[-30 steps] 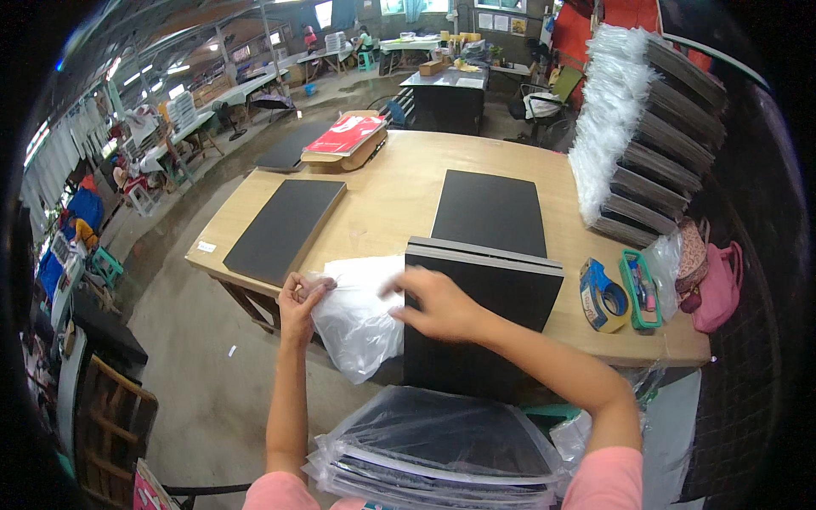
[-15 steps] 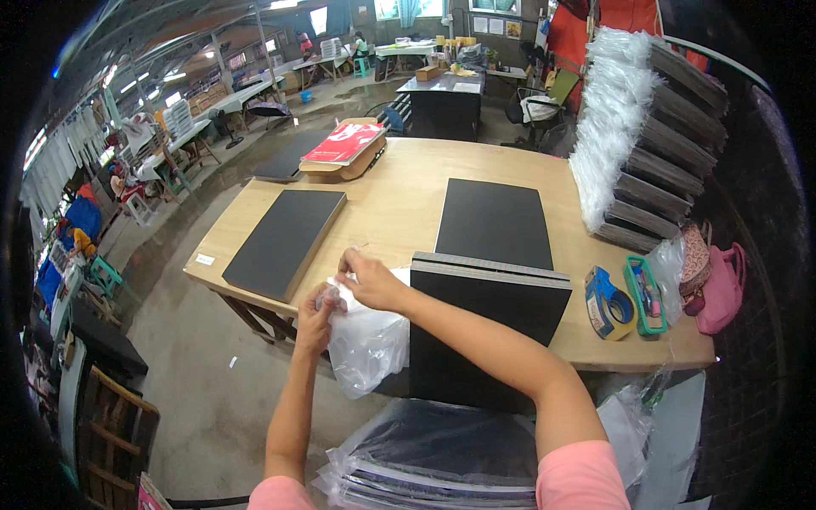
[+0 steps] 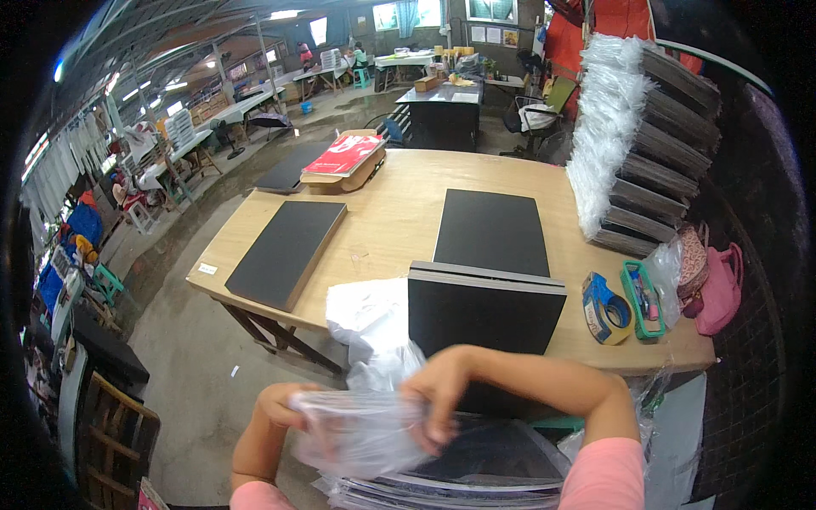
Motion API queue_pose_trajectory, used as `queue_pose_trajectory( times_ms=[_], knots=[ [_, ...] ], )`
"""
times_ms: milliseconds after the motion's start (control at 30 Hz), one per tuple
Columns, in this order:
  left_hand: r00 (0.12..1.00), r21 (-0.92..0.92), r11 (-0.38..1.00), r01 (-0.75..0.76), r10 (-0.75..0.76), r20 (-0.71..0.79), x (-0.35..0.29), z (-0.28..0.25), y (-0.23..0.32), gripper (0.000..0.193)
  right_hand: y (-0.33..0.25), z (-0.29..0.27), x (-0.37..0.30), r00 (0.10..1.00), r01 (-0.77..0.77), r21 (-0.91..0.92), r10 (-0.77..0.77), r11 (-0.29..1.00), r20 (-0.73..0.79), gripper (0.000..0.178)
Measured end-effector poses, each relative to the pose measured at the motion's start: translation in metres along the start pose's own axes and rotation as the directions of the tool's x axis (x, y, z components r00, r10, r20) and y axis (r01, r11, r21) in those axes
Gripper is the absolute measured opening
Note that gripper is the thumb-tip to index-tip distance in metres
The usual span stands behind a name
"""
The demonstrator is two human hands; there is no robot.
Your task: The person wraps individual black rectangular panels in clear plastic bags, tucking the excess plastic around the edges and stacking them onto a pile.
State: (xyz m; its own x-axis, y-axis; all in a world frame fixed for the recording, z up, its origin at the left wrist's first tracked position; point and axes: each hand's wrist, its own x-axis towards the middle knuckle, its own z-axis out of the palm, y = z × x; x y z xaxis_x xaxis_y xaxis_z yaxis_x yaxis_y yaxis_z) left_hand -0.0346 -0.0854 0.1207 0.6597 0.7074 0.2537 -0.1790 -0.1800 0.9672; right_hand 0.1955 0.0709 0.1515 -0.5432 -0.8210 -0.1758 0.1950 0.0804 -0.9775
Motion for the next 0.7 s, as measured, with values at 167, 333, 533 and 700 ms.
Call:
queue_pose_trajectory(
  times_ms=[167, 333, 533, 700],
  knots=[
    [0.996, -0.154, 0.988, -0.026, 0.039, 0.078, 0.022, 0.011, 0.000, 0.033, -0.029, 0.061, -0.052, 0.647, 0.682, -0.330, -0.749, 0.653, -0.145, 0.020],
    [0.935, -0.461, 0.827, -0.322, 0.353, -0.019, 0.060, 0.033, 0.006, 0.028, 0.011, 0.093, -0.064, 0.819, 0.478, -0.293, -0.541, 0.828, -0.191, 0.016],
    [0.979, -0.370, 0.923, -0.105, 0.029, -0.204, 0.080, 0.028, -0.022, 0.040, 0.137, 0.140, -0.111, 0.359, 0.664, -0.374, -0.715, 0.647, -0.600, 0.029],
    [0.846, -0.837, 0.324, -0.441, 0.462, -0.266, 0.106, 0.048, -0.009, 0.039, 0.098, 0.141, -0.078, 0.729, 0.592, 0.185, -0.423, 0.784, -0.538, 0.048]
  ],
)
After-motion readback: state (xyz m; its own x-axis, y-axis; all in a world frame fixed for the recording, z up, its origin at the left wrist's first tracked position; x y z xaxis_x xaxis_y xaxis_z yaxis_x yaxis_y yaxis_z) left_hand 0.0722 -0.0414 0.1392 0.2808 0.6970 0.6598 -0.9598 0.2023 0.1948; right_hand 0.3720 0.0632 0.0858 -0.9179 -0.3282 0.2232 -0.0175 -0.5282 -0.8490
